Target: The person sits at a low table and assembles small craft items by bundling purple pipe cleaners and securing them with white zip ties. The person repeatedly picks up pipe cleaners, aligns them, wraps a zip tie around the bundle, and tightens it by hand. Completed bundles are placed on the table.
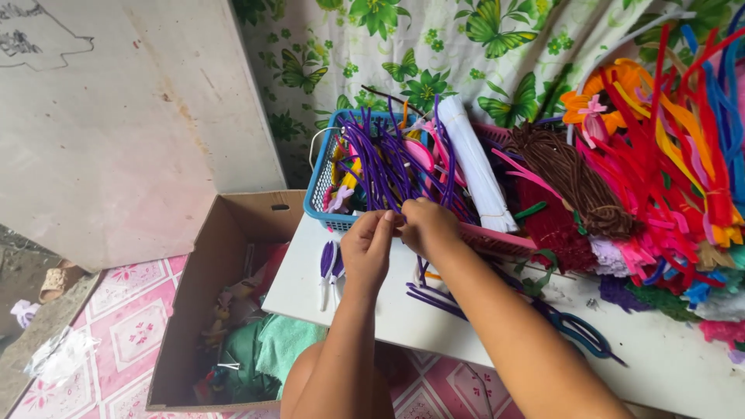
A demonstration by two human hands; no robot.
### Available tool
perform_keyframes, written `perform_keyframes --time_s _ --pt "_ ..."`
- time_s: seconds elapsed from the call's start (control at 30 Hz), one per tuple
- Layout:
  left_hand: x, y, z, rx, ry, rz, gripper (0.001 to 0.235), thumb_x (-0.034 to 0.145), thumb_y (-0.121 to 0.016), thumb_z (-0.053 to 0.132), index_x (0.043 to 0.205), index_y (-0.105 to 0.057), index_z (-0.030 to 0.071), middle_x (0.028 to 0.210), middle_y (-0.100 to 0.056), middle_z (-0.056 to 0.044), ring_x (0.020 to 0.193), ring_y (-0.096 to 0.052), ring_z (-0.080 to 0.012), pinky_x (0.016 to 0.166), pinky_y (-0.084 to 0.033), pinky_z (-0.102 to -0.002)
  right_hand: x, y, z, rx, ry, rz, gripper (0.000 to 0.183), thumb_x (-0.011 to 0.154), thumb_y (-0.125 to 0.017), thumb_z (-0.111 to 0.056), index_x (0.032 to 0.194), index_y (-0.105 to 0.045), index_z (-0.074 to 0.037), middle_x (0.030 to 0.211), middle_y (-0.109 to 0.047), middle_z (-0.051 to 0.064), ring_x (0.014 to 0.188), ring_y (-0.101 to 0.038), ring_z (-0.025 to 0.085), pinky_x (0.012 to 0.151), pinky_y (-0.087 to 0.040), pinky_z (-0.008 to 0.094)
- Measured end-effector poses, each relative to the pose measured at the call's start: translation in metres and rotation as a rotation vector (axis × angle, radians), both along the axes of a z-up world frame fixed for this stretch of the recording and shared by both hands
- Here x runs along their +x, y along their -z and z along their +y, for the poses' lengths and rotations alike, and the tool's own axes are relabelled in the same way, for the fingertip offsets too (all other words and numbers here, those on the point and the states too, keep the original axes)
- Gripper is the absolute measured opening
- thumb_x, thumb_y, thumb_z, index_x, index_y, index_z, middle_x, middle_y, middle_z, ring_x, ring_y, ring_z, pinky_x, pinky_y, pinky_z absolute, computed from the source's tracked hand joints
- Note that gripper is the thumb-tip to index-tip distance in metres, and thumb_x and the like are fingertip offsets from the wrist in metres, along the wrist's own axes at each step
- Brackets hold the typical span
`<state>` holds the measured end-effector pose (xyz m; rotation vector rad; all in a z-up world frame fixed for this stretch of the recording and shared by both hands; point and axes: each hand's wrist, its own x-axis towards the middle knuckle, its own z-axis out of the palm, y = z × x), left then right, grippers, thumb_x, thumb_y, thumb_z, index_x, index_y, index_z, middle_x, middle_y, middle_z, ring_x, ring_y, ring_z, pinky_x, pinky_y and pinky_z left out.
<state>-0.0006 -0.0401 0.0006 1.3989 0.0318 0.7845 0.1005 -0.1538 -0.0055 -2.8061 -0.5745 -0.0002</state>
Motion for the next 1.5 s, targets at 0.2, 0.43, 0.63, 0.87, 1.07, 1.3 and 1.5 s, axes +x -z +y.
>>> perform_keyframes --time_s 0.2,0.43,0.63,0.87,1.07,1.3,1.5 --pt "0.004 0.009 0.023 0.042 0.002 0.100 0.023 0.100 -0.066 0.019 0.087 -0.080 0.007 0.074 -0.076 -0.009 0.071 -0.072 -0.0181 0.067 -0.056 -0.030 0.005 -0.006 -0.032 0.188 -0.049 -0.105 0.025 0.093 -0.059 -0.029 0.095 -0.080 -0.016 0.080 -0.076 0.010 0.091 -0.075 0.032 0.079 -0.061 0.043" --pt "-0.008 -0.005 0.005 0.426 -0.088 0.026 0.011 0.095 -0.070 0.018 0.101 -0.078 0.013 0.087 -0.075 -0.009 0.086 -0.074 -0.0301 0.081 -0.056 -0.040 -0.020 -0.053 -0.102 0.417 0.034 -0.102 0.015 0.087 -0.069 -0.019 0.097 -0.080 -0.019 0.070 -0.075 0.006 0.076 -0.074 0.024 0.068 -0.057 0.035" --pt "-0.041 -0.027 -0.047 1.174 -0.169 -0.178 0.052 0.100 -0.074 0.030 0.149 -0.055 0.026 0.160 -0.046 -0.011 0.154 -0.038 -0.0398 0.124 -0.012 -0.067 -0.161 -0.141 -0.173 -0.120 -0.187 -0.394 0.014 0.096 -0.060 -0.030 0.101 -0.069 -0.021 0.090 -0.072 0.001 0.082 -0.069 0.030 0.065 -0.050 0.047" --pt "-0.052 -0.016 -0.049 1.025 0.167 -0.396 0.022 0.102 -0.062 0.007 0.122 -0.069 0.014 0.099 -0.066 -0.004 0.079 -0.067 -0.0254 0.057 -0.050 -0.038 -0.190 -0.118 -0.280 -0.044 0.012 -0.440 0.011 0.098 -0.065 -0.024 0.101 -0.072 -0.016 0.094 -0.073 -0.002 0.087 -0.068 0.019 0.082 -0.049 0.032" --pt "-0.035 -0.012 -0.022 1.058 0.037 -0.256 0.020 0.101 -0.062 0.010 0.117 -0.073 0.016 0.102 -0.068 -0.004 0.078 -0.070 -0.0255 0.055 -0.052 -0.038 -0.176 -0.102 -0.327 0.116 0.214 -0.513 0.011 0.104 -0.072 -0.013 0.113 -0.077 -0.008 0.103 -0.075 0.006 0.093 -0.068 0.020 0.089 -0.050 0.032" --pt "-0.024 0.006 -0.035 0.632 0.195 0.028 0.020 0.094 -0.067 0.002 0.112 -0.067 0.008 0.095 -0.080 -0.003 0.088 -0.081 -0.0138 0.079 -0.065 -0.027 -0.147 -0.036 -0.261 1.131 0.236 -0.258 0.016 0.101 -0.062 -0.001 0.115 -0.064 0.008 0.089 -0.072 0.021 0.071 -0.070 0.023 0.072 -0.062 0.031" --pt "-0.038 0.028 -0.086 -0.274 0.699 0.204 0.009 0.095 -0.065 0.002 0.097 -0.060 0.010 0.112 -0.078 -0.016 0.106 -0.073 -0.0228 0.092 -0.056 -0.037 -0.122 0.027 -0.199 1.875 -0.002 0.414 0.012 0.096 -0.060 -0.003 0.106 -0.066 0.000 0.084 -0.072 0.020 0.069 -0.069 0.031 0.064 -0.057 0.040"
